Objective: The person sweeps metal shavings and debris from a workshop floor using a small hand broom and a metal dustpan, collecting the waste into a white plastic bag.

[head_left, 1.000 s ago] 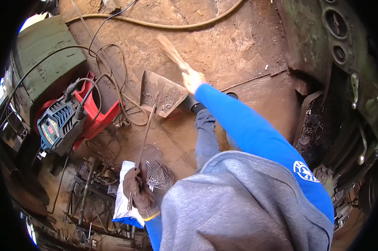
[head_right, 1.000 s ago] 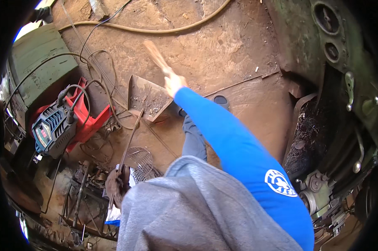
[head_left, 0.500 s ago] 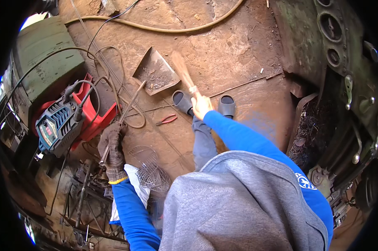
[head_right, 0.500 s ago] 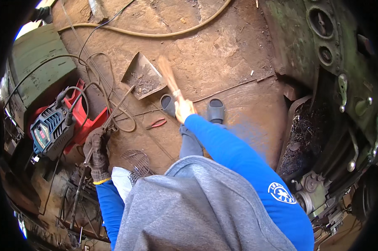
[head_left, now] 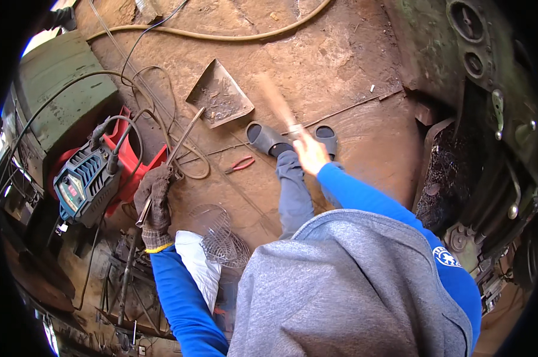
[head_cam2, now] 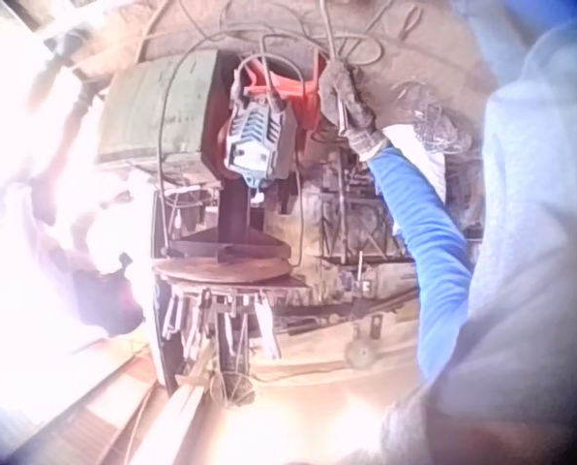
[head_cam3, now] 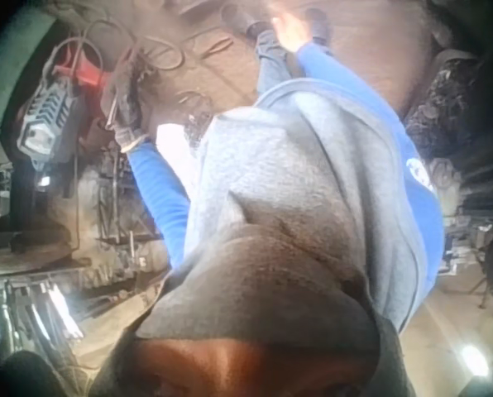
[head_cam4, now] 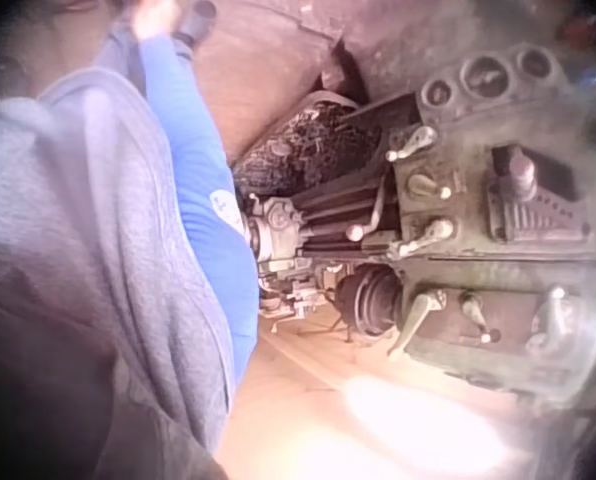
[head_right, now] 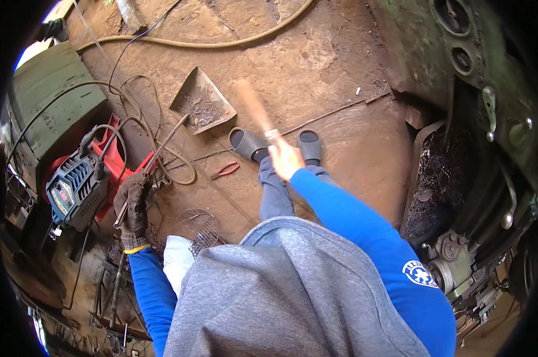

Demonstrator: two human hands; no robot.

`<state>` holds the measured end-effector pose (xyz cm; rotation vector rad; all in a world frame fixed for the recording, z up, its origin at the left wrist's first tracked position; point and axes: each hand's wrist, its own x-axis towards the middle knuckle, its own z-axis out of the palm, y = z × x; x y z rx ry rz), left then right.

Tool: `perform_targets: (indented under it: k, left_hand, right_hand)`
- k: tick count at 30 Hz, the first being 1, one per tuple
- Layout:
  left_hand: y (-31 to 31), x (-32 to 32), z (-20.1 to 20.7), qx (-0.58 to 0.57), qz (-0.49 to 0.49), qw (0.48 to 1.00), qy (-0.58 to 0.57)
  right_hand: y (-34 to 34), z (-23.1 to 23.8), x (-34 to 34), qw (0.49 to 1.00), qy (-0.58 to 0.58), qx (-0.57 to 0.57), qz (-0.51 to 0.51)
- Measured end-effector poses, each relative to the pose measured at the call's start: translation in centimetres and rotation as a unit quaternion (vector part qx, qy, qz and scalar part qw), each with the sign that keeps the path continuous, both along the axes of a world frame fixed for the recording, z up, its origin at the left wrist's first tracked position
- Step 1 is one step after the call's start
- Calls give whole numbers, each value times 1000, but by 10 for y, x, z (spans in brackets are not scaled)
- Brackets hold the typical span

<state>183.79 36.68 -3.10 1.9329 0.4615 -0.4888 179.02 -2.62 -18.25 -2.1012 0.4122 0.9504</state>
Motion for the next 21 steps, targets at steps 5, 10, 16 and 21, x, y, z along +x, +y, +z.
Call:
perform_targets:
  k: [5,10,16,21]
  left_hand:
    - [-15,24,15,41,-110,993,11]
    - [-35,31,21,58,-135,989,32]
    - [-57,42,20,21,-210,978,-4]
    - [-78,66,15,40,-226,973,-8]
  right_hand:
    - [23,-36,-3,972,56,-114,-197]
    - [115,-14,-44,980,116,64,-147]
    - [39,-23,-78,936,99,-59,-333]
    - [144,-52,-78,947,150,44,-282]
